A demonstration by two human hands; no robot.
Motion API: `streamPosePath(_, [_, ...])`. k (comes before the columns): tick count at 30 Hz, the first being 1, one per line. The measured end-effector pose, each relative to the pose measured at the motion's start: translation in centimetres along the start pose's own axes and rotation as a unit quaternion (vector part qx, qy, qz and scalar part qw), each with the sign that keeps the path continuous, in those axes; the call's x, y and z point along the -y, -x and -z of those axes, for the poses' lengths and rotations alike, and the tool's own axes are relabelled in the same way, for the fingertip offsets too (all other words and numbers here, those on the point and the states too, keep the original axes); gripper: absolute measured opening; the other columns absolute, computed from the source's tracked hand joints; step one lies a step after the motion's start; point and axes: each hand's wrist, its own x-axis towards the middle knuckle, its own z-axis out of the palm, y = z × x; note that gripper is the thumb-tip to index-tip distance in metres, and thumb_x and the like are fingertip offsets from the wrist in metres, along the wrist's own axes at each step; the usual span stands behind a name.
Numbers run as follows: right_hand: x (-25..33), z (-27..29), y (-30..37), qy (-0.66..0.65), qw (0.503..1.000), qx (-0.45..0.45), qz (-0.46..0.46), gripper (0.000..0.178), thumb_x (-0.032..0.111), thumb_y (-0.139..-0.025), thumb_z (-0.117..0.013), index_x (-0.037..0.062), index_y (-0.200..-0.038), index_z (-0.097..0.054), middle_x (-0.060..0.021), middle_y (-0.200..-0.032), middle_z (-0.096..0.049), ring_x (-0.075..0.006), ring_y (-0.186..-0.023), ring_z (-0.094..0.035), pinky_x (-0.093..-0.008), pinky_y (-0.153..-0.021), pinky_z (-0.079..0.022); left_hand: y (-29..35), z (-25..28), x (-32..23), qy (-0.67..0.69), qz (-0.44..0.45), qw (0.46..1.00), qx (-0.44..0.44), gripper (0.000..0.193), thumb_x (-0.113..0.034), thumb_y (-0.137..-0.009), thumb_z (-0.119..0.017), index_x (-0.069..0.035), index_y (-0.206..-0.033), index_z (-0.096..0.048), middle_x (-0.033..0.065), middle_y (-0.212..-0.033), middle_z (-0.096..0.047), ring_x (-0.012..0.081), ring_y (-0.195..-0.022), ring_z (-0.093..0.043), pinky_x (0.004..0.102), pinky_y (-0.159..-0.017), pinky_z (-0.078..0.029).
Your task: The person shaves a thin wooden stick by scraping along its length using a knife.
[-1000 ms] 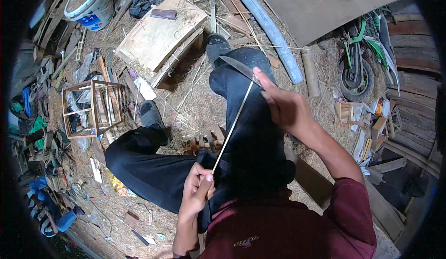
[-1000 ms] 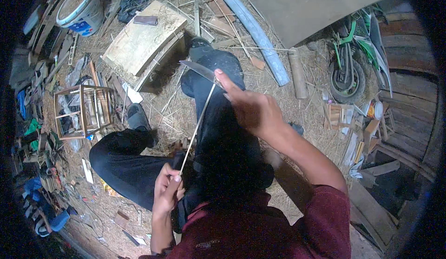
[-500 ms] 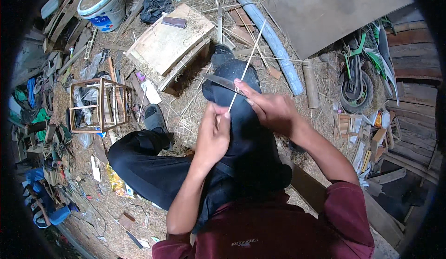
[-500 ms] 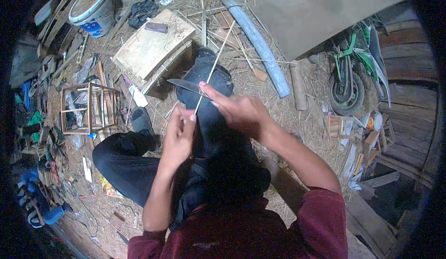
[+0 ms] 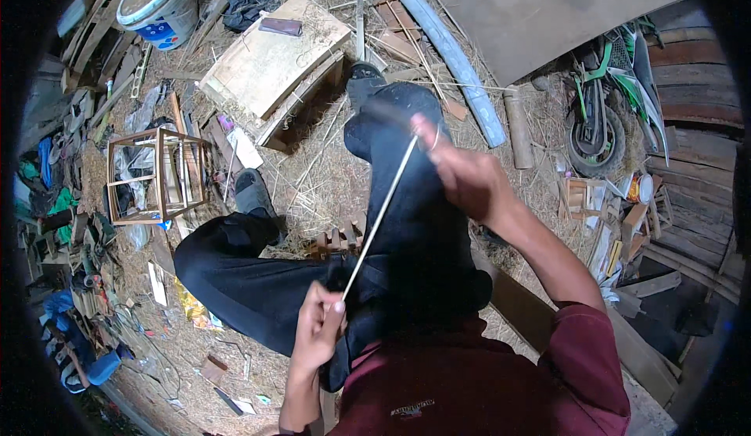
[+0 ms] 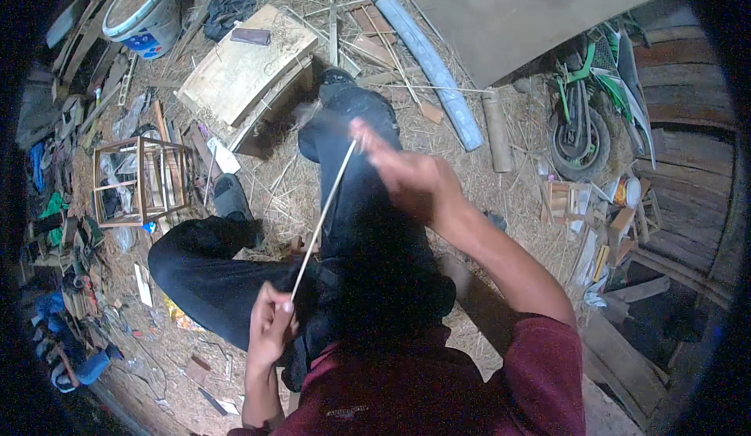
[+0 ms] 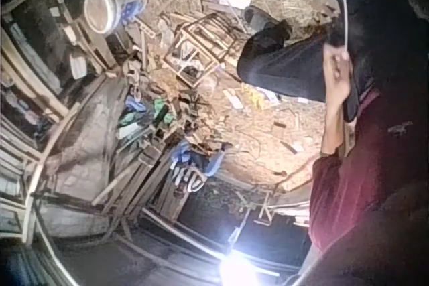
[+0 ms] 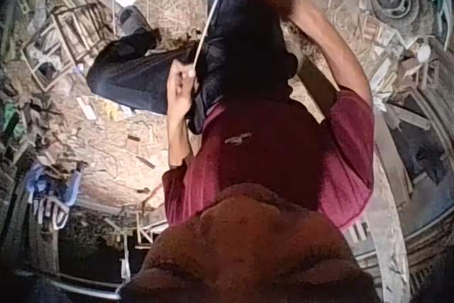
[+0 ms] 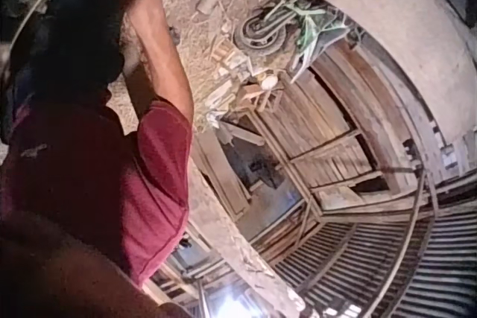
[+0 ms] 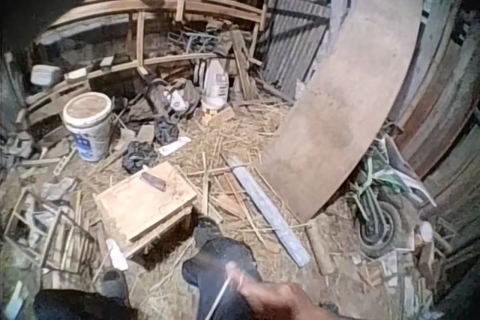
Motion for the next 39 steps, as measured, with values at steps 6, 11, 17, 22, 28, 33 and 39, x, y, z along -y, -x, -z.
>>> streamPosePath(6, [1.1,1.4,-0.4,0.002,0.981,0.080,-0.179,0.054,0.022,-0.095,-0.046,0.0212,-0.147,-0.029,-0.0175,-0.116,-0.061,-0.0366,-0.078,-0.066,-0.0423,-0.069,-0.054,-1.4,-0.3,-1.8,0.094,0.015,0.995,-0.019,0.014,-0.020,-0.095,-0.056,-0.011,-0.093,-0.045,-0.0035,-0.060,-0.037,0.0039,-0.042,-0.032,0.0181,-0.036,-0.024])
streamPosePath(11, [2.7,1.1,0.2,-0.077,0.997,0.026,0.019,0.053,0.026,-0.097,-0.043,0.0280,-0.147,-0.028,-0.0110,-0.113,-0.064,-0.0371,-0.077,-0.066,-0.0449,-0.066,-0.054,-10.0,-6.2,-6.0,0.234,0.071,0.965,0.099,0.001,-0.012,-0.098,-0.047,-0.011,-0.098,-0.047,-0.0036,-0.063,-0.037,0.0024,-0.042,-0.024,0.0198,-0.036,-0.014])
streamPosePath(17, [2.6,1.5,0.1,0.096,0.967,0.233,-0.024,0.055,0.020,-0.093,-0.046,0.0263,-0.145,-0.033,-0.0085,-0.100,-0.069,-0.0313,-0.056,-0.064,-0.0442,-0.047,-0.052,-10.6,-5.6,-5.0,0.227,0.060,0.969,0.071,0.003,-0.013,-0.098,-0.047,-0.012,-0.100,-0.046,-0.0026,-0.064,-0.038,0.0025,-0.041,-0.024,0.0197,-0.035,-0.015])
streamPosePath(22, [2.2,-0.2,1.8,0.205,0.970,0.112,0.069,0.056,0.018,-0.092,-0.046,0.0261,-0.146,-0.033,-0.0105,-0.074,-0.067,-0.0216,-0.046,-0.060,-0.0346,-0.038,-0.047,-9.3,-4.7,-3.9,0.224,0.057,0.970,0.075,0.003,-0.013,-0.098,-0.047,-0.013,-0.100,-0.045,-0.0022,-0.065,-0.039,0.0025,-0.041,-0.024,0.0196,-0.035,-0.014])
streamPosePath(28, [0.4,1.3,-0.5,0.132,0.983,0.113,-0.066,0.054,0.020,-0.095,-0.047,0.0300,-0.145,-0.032,-0.0153,-0.058,-0.060,-0.0298,-0.049,-0.061,-0.0414,-0.042,-0.047,-3.4,-2.0,-0.6,0.266,0.117,0.953,0.080,0.005,-0.013,-0.097,-0.050,-0.013,-0.097,-0.045,-0.0018,-0.064,-0.036,0.0023,-0.042,-0.022,0.0191,-0.036,-0.014])
streamPosePath(33, [1.0,1.9,-0.3,0.032,0.989,0.081,-0.122,0.060,0.022,-0.093,-0.051,0.0361,-0.146,-0.026,-0.0239,-0.066,-0.059,-0.0396,-0.059,-0.062,-0.0485,-0.056,-0.051,-3.0,-2.9,-0.9,0.236,0.092,0.963,0.091,0.006,-0.013,-0.096,-0.051,-0.012,-0.098,-0.045,-0.0014,-0.063,-0.035,0.0029,-0.042,-0.023,0.0190,-0.035,-0.015])
streamPosePath(39, [2.4,2.3,-1.5,0.044,0.968,0.237,-0.064,0.059,0.010,-0.091,-0.053,0.0271,-0.145,-0.034,-0.0192,-0.109,-0.062,-0.0371,-0.071,-0.064,-0.0415,-0.066,-0.053,-11.5,-7.3,-6.2,0.128,0.014,0.990,0.056,0.007,-0.016,-0.098,-0.049,-0.010,-0.097,-0.046,-0.0041,-0.063,-0.038,0.0035,-0.043,-0.029,0.0208,-0.036,-0.018])
